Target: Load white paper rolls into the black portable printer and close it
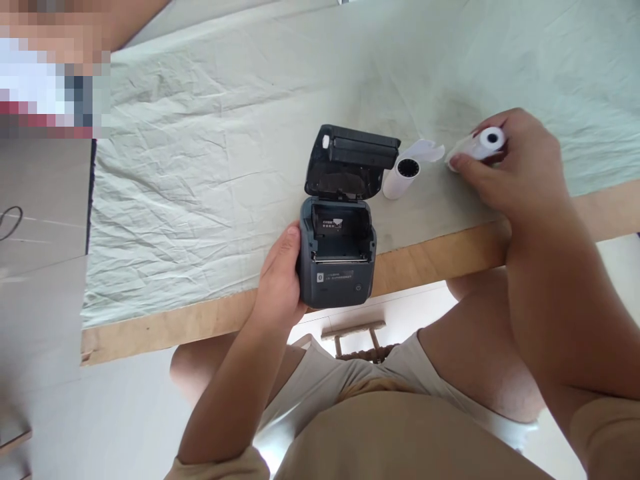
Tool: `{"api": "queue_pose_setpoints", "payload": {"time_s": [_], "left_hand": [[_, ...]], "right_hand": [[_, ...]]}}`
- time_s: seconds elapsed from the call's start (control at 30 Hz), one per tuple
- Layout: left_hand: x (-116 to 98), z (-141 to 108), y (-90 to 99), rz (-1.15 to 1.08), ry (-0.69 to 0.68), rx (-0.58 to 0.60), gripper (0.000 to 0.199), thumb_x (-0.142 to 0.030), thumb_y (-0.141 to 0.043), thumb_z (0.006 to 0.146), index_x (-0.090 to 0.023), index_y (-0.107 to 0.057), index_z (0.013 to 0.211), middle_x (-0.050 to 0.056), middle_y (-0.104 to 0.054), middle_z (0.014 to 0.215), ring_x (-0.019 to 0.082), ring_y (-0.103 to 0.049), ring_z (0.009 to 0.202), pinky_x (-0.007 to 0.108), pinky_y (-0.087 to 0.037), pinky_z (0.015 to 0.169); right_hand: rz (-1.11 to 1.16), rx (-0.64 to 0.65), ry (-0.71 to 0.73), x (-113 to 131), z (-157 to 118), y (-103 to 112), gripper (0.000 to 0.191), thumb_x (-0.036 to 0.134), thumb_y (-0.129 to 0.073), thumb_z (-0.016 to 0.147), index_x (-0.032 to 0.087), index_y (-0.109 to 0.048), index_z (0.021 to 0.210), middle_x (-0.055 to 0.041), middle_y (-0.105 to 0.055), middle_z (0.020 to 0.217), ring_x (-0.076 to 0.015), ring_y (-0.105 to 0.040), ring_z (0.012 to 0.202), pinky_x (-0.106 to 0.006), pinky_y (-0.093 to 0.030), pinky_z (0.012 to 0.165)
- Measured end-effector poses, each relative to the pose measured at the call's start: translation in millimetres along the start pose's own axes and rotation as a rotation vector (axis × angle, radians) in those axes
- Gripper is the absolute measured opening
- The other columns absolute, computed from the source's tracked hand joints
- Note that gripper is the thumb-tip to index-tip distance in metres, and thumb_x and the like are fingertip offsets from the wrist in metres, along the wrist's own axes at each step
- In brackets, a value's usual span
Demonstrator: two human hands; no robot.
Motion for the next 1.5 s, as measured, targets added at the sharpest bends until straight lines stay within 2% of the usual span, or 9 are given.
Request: {"api": "queue_pose_setpoints", "payload": {"time_s": [0.17, 0.27, 0.33, 0.43, 0.53, 0.97, 1.1, 1.27, 1.5], "left_hand": [[3, 0, -0.2, -0.065, 0.033, 0.015, 0.04, -0.06, -0.088, 0.094, -0.023, -0.081, 0.107, 0.001, -0.085, 0.096, 0.019, -0.08, 0.075, 0.03, -0.068, 0.064], [2, 1, 0.9, -0.043, 0.02, 0.012, 0.039, -0.059, -0.084, 0.098, -0.022, -0.081, 0.108, 0.003, -0.086, 0.099, 0.021, -0.083, 0.081, 0.032, -0.069, 0.068], [2, 1, 1.2, -0.027, 0.012, 0.004, 0.038, -0.059, -0.08, 0.101, -0.022, -0.08, 0.107, 0.003, -0.085, 0.095, 0.021, -0.082, 0.078, 0.033, -0.069, 0.069], [1, 1, 0.9, -0.031, 0.001, -0.013, 0.038, -0.059, -0.083, 0.098, -0.022, -0.08, 0.105, 0.001, -0.084, 0.091, 0.021, -0.081, 0.077, 0.034, -0.07, 0.071], [0, 0, 0.7, -0.022, -0.006, -0.025, 0.04, -0.06, -0.088, 0.094, -0.022, -0.079, 0.104, 0.003, -0.086, 0.096, 0.022, -0.083, 0.083, 0.034, -0.07, 0.072], [3, 0, 1.1, -0.03, 0.034, -0.021, 0.035, -0.058, -0.077, 0.103, -0.024, -0.081, 0.106, 0.002, -0.083, 0.091, 0.021, -0.08, 0.073, 0.032, -0.066, 0.064], [1, 0, 0.2, -0.022, 0.014, -0.026, 0.034, -0.057, -0.079, 0.102, -0.024, -0.081, 0.104, 0.002, -0.083, 0.09, 0.023, -0.084, 0.082, 0.035, -0.071, 0.074], [1, 0, -0.9, -0.013, 0.009, -0.011, 0.035, -0.059, -0.081, 0.1, -0.024, -0.079, 0.103, 0.004, -0.084, 0.094, 0.029, -0.087, 0.1, 0.04, -0.073, 0.086], [2, 1, 1.3, -0.012, -0.035, 0.015, 0.035, -0.058, -0.076, 0.104, -0.023, -0.081, 0.106, 0.004, -0.084, 0.098, 0.025, -0.085, 0.092, 0.038, -0.072, 0.084]], "right_hand": [[-0.048, -0.093, 0.247, 53, -24, 13, 0.049, 0.027, -0.088, 0.088, 0.033, -0.07, 0.134, -0.0135, -0.073, 0.143, -0.0381, -0.073, 0.131, -0.055, -0.058, 0.104], [0.084, -0.231, 0.46, 104, -53, 12, 0.02, 0.031, -0.082, 0.094, 0.03, -0.07, 0.109, -0.0089, -0.07, 0.101, -0.0316, -0.072, 0.096, -0.053, -0.06, 0.088], [0.043, -0.135, 0.472, 118, -59, -10, 0.023, 0.033, -0.082, 0.094, 0.03, -0.07, 0.115, -0.0112, -0.069, 0.109, -0.0331, -0.071, 0.105, -0.053, -0.062, 0.088], [-0.057, -0.003, 0.343, 108, -51, -40, 0.042, 0.036, -0.087, 0.088, 0.028, -0.071, 0.127, -0.0153, -0.067, 0.125, -0.0341, -0.07, 0.109, -0.053, -0.062, 0.088], [-0.037, 0.1, 0.289, 93, -43, -52, 0.036, 0.031, -0.078, 0.092, 0.028, -0.07, 0.126, -0.011, -0.068, 0.122, -0.0268, -0.069, 0.092, -0.049, -0.061, 0.084], [0.223, 0.284, 0.307, 93, -56, -59, 0.044, 0.024, -0.066, 0.09, 0.029, -0.069, 0.134, -0.005, -0.079, 0.118, -0.02, -0.067, 0.08, -0.039, -0.06, 0.075], [0.15, 0.258, 0.35, 98, -57, -56, 0.033, 0.029, -0.071, 0.092, 0.029, -0.077, 0.124, -0.0075, -0.077, 0.119, -0.0253, -0.073, 0.096, -0.043, -0.063, 0.086], [0.175, 0.325, 0.28, 90, -55, -60, 0.054, 0.023, -0.072, 0.09, 0.031, -0.068, 0.142, -0.0062, -0.079, 0.119, -0.0216, -0.068, 0.083, -0.043, -0.064, 0.084], [0.184, 0.249, 0.311, 88, -56, -57, 0.054, 0.022, -0.07, 0.091, 0.031, -0.07, 0.145, -0.008, -0.076, 0.123, -0.0244, -0.073, 0.099, -0.044, -0.066, 0.091]]}}
Point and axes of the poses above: each hand's wrist, its own z-axis towards the middle knuckle, its own y-axis out of the back of the hand, x = y × z, the point moved 7 cm from there along z, towards the middle knuckle
